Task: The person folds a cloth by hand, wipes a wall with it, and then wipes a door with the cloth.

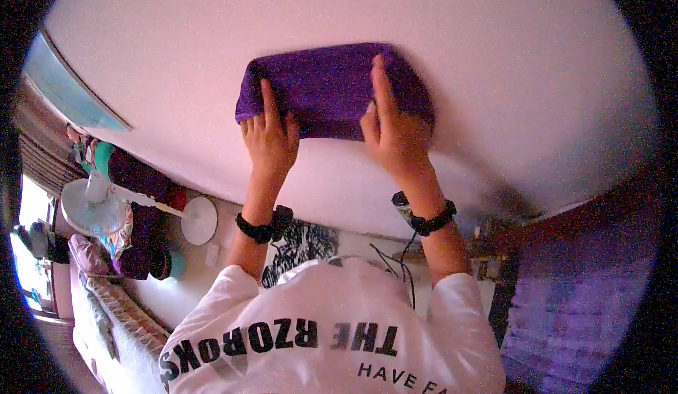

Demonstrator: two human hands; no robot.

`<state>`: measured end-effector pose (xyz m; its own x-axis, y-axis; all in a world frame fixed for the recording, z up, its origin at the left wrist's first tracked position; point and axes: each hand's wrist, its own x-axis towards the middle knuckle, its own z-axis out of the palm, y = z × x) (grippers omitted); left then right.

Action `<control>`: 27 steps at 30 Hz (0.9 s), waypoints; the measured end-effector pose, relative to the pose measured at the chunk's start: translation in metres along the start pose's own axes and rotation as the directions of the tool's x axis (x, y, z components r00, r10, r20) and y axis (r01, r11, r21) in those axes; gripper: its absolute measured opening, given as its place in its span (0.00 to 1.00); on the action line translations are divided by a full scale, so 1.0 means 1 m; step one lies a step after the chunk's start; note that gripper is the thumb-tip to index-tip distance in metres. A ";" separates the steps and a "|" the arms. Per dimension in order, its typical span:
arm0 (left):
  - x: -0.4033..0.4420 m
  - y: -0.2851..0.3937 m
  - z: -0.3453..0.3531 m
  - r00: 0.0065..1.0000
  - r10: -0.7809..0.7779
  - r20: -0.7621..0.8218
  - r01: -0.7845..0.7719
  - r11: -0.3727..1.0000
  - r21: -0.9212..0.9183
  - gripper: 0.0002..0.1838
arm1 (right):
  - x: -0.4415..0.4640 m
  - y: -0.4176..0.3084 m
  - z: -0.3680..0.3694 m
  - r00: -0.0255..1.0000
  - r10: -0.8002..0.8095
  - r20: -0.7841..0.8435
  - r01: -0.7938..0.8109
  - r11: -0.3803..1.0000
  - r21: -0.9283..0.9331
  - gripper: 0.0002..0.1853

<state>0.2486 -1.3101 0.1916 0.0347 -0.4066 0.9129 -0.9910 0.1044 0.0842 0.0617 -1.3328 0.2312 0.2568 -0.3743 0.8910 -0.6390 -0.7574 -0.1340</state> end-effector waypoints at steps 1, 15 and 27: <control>0.011 0.006 -0.001 1.000 -0.012 0.002 0.012 1.000 -0.003 0.31 | 0.008 0.001 -0.005 0.999 0.027 -0.020 -0.028 0.999 -0.041 0.33; -0.077 0.033 0.062 0.958 0.027 0.284 0.047 0.967 -0.250 0.35 | -0.117 0.063 0.024 0.983 -0.183 -0.018 0.159 0.894 -0.419 0.35; 0.083 0.082 0.008 0.984 0.133 -0.120 -0.159 0.959 -0.235 0.29 | 0.005 0.056 -0.057 0.970 0.041 -0.241 -0.101 0.965 -0.243 0.33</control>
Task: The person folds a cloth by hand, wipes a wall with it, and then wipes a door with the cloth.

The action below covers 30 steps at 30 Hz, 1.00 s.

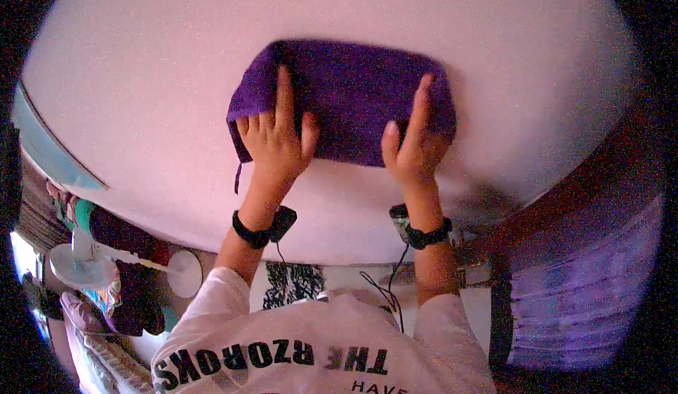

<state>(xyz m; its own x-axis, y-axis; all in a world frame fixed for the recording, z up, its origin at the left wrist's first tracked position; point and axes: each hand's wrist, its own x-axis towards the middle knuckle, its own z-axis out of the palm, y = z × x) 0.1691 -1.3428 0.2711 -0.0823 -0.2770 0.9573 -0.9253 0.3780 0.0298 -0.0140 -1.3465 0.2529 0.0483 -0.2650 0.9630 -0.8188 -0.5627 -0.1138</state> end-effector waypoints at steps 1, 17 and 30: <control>-0.007 0.000 0.007 0.998 0.007 -0.055 -0.004 0.998 0.068 0.28 | -0.007 0.005 0.005 1.000 -0.008 0.029 0.011 0.996 -0.084 0.34; -0.083 0.013 -0.032 0.794 -0.598 0.107 0.537 0.610 -0.583 0.19 | -0.077 -0.024 0.007 0.954 0.299 -0.029 -0.233 0.798 0.555 0.21; -0.092 0.006 -0.077 0.545 -0.104 0.832 0.032 -0.989 -0.145 0.26 | -0.063 -0.030 -0.018 0.611 0.592 0.525 -0.354 -0.389 0.850 0.22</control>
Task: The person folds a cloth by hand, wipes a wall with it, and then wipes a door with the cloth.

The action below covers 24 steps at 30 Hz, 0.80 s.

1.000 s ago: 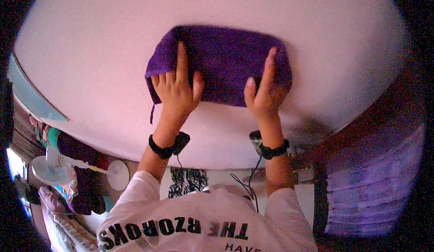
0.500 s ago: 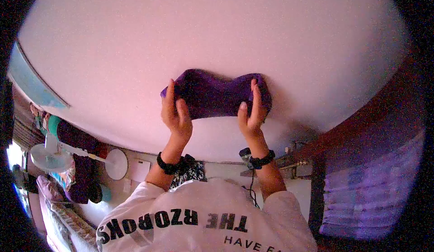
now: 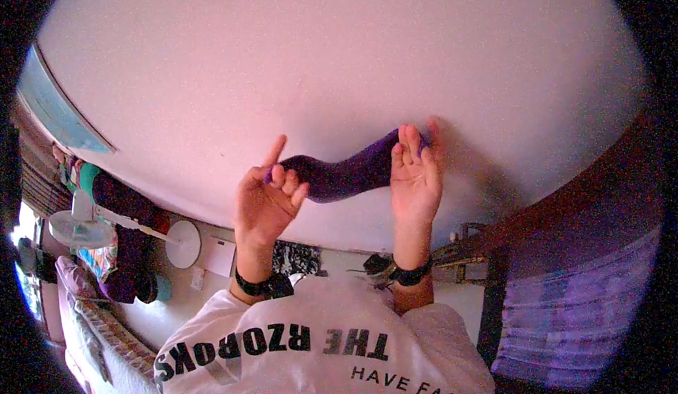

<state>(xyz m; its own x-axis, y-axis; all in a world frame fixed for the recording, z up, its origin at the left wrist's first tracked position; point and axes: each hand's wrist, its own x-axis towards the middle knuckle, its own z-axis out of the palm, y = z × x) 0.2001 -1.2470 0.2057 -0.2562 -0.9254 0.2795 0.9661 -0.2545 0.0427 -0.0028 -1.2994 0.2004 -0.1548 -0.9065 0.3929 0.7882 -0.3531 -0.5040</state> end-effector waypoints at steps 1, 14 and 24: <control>0.000 -0.004 -0.002 0.999 0.011 -0.046 -0.006 0.995 0.100 0.25 | -0.001 0.001 -0.001 0.999 0.010 0.044 -0.013 0.997 0.076 0.22; 0.004 0.001 -0.029 0.621 0.701 0.351 -0.548 0.068 0.833 0.24 | -0.007 -0.006 -0.028 0.968 -0.097 0.230 0.060 0.985 0.164 0.19; 0.006 -0.020 0.001 0.888 0.407 0.213 -0.450 0.865 0.222 0.30 | -0.014 -0.011 0.011 0.982 -0.159 0.098 0.152 0.986 0.072 0.22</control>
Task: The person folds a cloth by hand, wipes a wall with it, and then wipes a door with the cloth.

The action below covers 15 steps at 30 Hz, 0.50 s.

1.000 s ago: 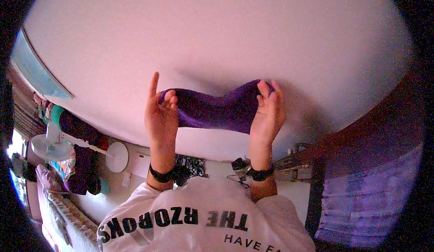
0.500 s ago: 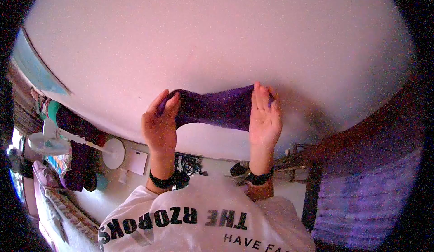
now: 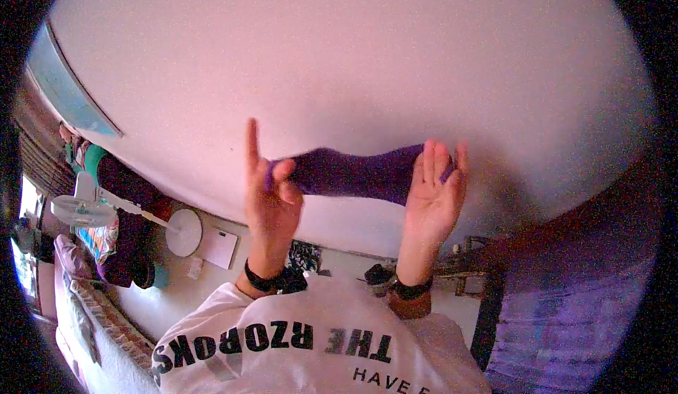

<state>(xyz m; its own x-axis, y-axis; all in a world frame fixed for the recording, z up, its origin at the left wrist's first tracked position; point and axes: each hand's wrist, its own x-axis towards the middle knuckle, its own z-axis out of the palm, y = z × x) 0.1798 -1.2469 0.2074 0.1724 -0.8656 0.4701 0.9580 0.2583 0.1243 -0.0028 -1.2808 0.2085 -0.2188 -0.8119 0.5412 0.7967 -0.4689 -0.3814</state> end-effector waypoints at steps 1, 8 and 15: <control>-0.005 -0.009 0.000 0.997 -0.052 0.065 0.053 0.999 -0.008 0.30 | -0.004 0.002 0.003 1.000 0.009 -0.008 -0.010 0.999 -0.050 0.23; 0.002 -0.023 -0.001 0.999 -0.044 0.000 0.036 0.818 0.575 0.28 | -0.010 0.017 0.018 0.986 0.015 0.167 0.090 0.795 -0.600 0.21; 0.004 -0.010 -0.019 0.989 0.089 0.116 -0.146 0.550 0.822 0.26 | -0.008 0.015 0.002 0.989 -0.075 -0.126 0.005 0.876 -0.481 0.21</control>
<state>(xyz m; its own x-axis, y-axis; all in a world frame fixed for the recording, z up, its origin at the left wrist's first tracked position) 0.1754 -1.2614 0.1919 0.2296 -0.7834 0.5776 0.3137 0.6213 0.7180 0.0117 -1.2806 0.2001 -0.3468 -0.8118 0.4697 0.4259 -0.5825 -0.6923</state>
